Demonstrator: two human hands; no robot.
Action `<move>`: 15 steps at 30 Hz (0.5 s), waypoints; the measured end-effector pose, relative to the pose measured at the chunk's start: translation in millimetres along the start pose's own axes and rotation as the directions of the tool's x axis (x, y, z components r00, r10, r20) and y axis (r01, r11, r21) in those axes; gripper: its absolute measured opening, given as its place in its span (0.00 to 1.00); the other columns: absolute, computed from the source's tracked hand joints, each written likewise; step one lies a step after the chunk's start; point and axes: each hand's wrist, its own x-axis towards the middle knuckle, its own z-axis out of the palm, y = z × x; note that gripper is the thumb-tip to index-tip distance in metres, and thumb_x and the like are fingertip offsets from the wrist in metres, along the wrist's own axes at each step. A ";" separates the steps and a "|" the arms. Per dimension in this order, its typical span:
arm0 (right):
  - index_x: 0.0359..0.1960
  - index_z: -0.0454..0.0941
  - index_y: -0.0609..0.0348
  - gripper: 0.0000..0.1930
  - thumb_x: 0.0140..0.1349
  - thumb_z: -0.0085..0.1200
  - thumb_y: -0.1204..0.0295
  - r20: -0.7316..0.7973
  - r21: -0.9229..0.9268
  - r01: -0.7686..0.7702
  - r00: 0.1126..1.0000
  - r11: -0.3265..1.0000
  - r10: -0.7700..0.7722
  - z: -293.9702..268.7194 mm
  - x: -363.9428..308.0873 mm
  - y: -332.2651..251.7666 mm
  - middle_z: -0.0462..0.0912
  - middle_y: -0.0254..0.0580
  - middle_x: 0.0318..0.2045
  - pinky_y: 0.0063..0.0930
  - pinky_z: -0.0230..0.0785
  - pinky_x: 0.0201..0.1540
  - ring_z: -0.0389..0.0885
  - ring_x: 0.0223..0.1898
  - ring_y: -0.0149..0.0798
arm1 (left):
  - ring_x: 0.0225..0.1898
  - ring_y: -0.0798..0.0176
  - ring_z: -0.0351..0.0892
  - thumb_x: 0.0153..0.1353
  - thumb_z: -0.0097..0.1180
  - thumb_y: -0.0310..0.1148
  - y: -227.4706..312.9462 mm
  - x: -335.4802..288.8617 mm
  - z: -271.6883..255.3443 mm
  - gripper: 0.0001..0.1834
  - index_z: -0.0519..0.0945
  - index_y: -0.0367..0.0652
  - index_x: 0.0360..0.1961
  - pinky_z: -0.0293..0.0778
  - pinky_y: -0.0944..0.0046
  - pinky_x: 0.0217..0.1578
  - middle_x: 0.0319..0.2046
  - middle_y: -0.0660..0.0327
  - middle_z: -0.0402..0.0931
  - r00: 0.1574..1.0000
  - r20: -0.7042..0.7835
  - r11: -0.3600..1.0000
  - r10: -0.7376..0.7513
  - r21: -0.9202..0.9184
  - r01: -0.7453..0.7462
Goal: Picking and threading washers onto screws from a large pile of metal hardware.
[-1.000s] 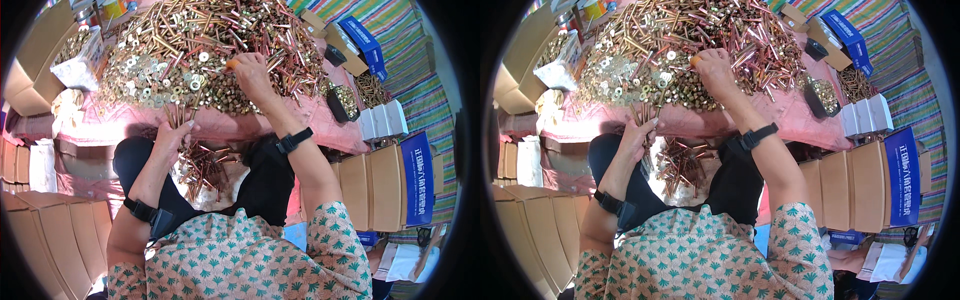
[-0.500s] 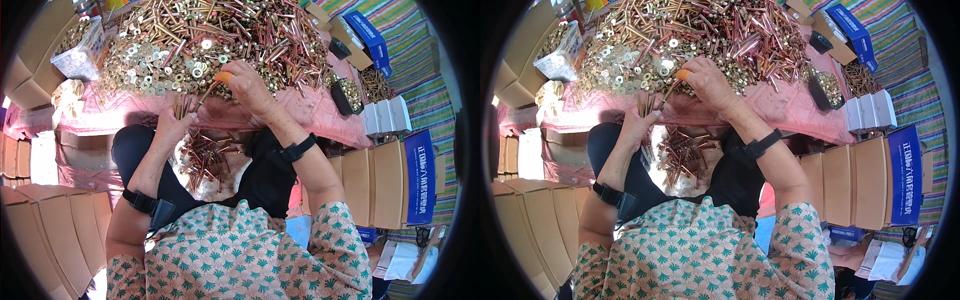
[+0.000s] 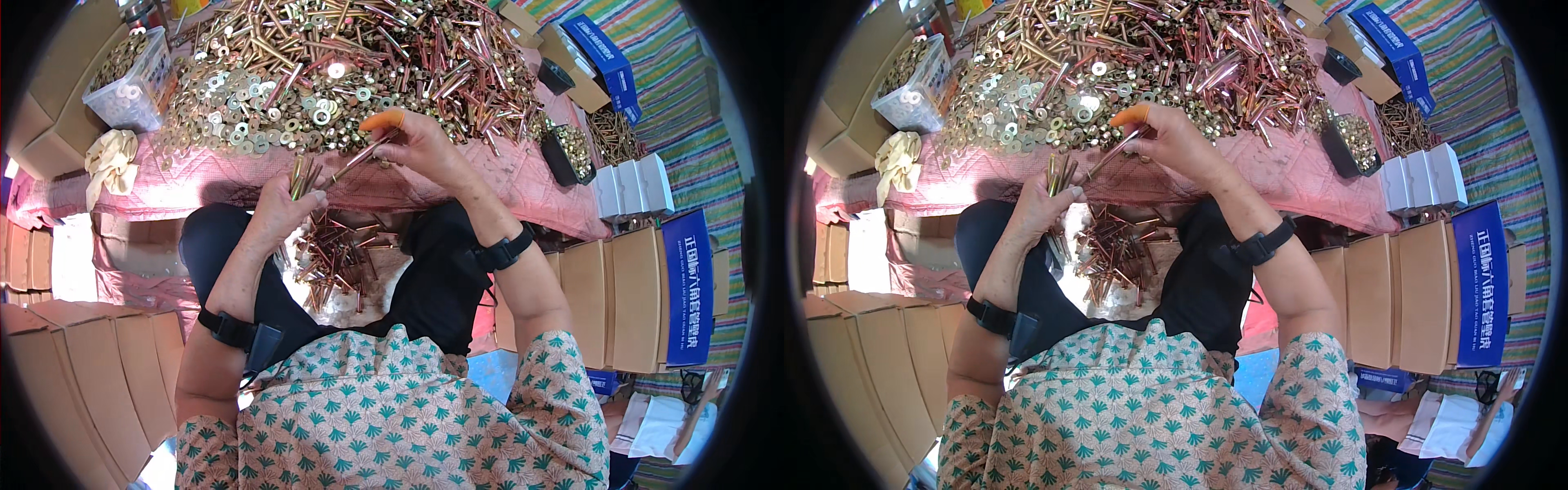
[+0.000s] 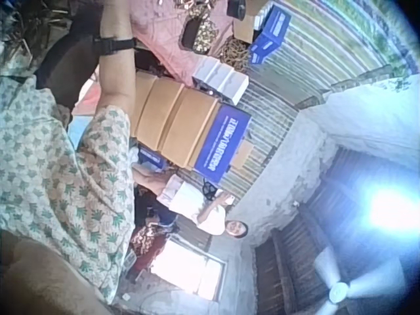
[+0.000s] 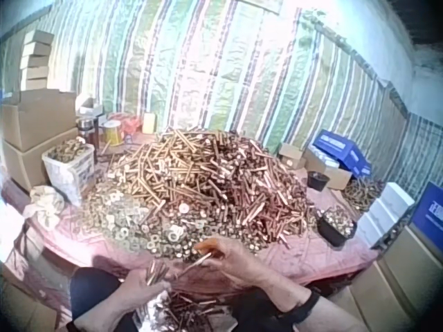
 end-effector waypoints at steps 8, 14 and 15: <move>0.52 0.73 0.61 0.21 0.55 0.59 0.84 0.045 0.622 -0.249 0.958 0.743 0.283 36.6 7.3 2.0 0.77 0.32 0.32 0.17 0.72 0.35 0.77 0.31 0.24 | 0.19 0.76 0.70 0.60 0.62 0.32 7.7 0.6 -2.4 0.16 0.76 0.38 0.47 0.65 0.76 0.18 0.22 0.66 0.75 0.991 0.056 0.920 -0.121 -0.368 0.133; 0.50 0.75 0.62 0.19 0.55 0.60 0.81 0.122 0.296 -0.232 0.971 0.927 0.204 64.7 30.0 -10.5 0.78 0.32 0.31 0.16 0.71 0.32 0.77 0.27 0.24 | 0.20 0.75 0.71 0.58 0.64 0.32 -2.7 0.2 -6.0 0.15 0.77 0.39 0.45 0.66 0.75 0.18 0.23 0.67 0.74 0.991 0.004 0.890 -0.136 -0.439 0.124; 0.50 0.75 0.61 0.17 0.58 0.60 0.75 0.150 0.378 -0.258 0.965 0.889 0.216 66.2 33.9 -10.3 0.79 0.32 0.31 0.17 0.71 0.29 0.76 0.27 0.24 | 0.20 0.75 0.70 0.58 0.64 0.31 -2.5 -0.4 -7.8 0.14 0.77 0.40 0.44 0.66 0.75 0.19 0.24 0.67 0.75 0.989 0.000 0.902 -0.146 -0.410 0.133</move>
